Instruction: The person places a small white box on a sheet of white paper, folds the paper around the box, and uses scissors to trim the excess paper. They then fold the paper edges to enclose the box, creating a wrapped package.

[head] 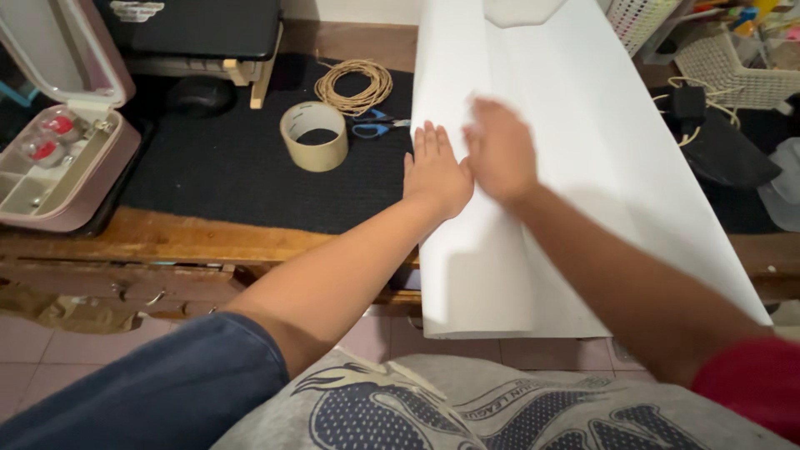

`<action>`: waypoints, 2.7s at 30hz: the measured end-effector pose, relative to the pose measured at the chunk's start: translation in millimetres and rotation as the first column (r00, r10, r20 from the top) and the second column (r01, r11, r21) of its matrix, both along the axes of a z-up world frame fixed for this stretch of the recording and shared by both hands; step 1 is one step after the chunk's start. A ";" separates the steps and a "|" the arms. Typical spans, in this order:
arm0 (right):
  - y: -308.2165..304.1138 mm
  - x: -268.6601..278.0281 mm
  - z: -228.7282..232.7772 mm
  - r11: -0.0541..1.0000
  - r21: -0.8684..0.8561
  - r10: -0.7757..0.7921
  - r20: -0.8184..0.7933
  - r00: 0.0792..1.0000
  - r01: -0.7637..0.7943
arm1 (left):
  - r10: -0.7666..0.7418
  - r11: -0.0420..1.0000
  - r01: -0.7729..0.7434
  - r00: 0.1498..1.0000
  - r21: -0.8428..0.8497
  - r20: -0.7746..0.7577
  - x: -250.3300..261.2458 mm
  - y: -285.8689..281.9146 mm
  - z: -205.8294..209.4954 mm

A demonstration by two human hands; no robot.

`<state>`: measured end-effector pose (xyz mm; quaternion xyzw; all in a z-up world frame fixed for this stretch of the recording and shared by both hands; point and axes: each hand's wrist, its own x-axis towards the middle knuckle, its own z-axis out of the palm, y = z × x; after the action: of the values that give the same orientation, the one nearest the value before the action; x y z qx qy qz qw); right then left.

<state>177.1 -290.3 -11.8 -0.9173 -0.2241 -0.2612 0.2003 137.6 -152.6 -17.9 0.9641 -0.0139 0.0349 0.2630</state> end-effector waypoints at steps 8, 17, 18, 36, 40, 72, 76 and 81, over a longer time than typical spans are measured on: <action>4.9 -33.8 22.6 0.988 -0.148 -0.101 -0.422 0.901 0.041 | -0.033 0.999 0.032 0.998 -0.019 -0.053 28.0 14.3 -13.3; 3.4 -35.9 23.8 0.996 -0.074 -0.083 -0.485 0.871 0.054 | 0.014 1.000 -0.016 0.995 -0.020 -0.096 38.7 32.9 0.6; 2.3 -35.6 22.8 0.996 -0.066 -0.079 -0.480 0.874 0.053 | 0.029 1.000 -0.030 0.998 -0.009 -0.057 35.7 33.4 -0.1; 1.8 -30.0 7.5 0.996 -0.052 -0.089 -0.433 0.897 0.074 | -0.083 0.968 0.141 0.961 0.209 -0.264 119.0 50.1 -4.9; 3.4 -30.1 8.4 0.996 -0.039 -0.094 -0.464 0.881 0.086 | -0.065 0.939 0.155 0.956 0.308 -0.285 149.1 50.0 -10.6; 4.9 -40.0 32.7 0.997 0.006 -0.064 -0.524 0.849 0.079 | 0.076 0.916 -0.032 0.993 0.401 -0.095 355.4 90.2 -67.1; 6.1 -37.9 33.0 0.997 0.001 -0.061 -0.532 0.845 0.073 | 0.070 0.908 -0.042 0.996 0.416 -0.050 378.0 96.4 -76.5; 5.9 -35.4 35.6 0.996 -0.029 -0.091 -0.550 0.830 0.090 | 0.046 0.891 -0.028 0.999 0.453 -0.028 405.0 106.2 -82.9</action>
<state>141.7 -284.3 23.8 -0.9634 -0.1138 0.0049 0.2429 542.7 -46.5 -100.7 0.9994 0.0018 0.0174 0.0307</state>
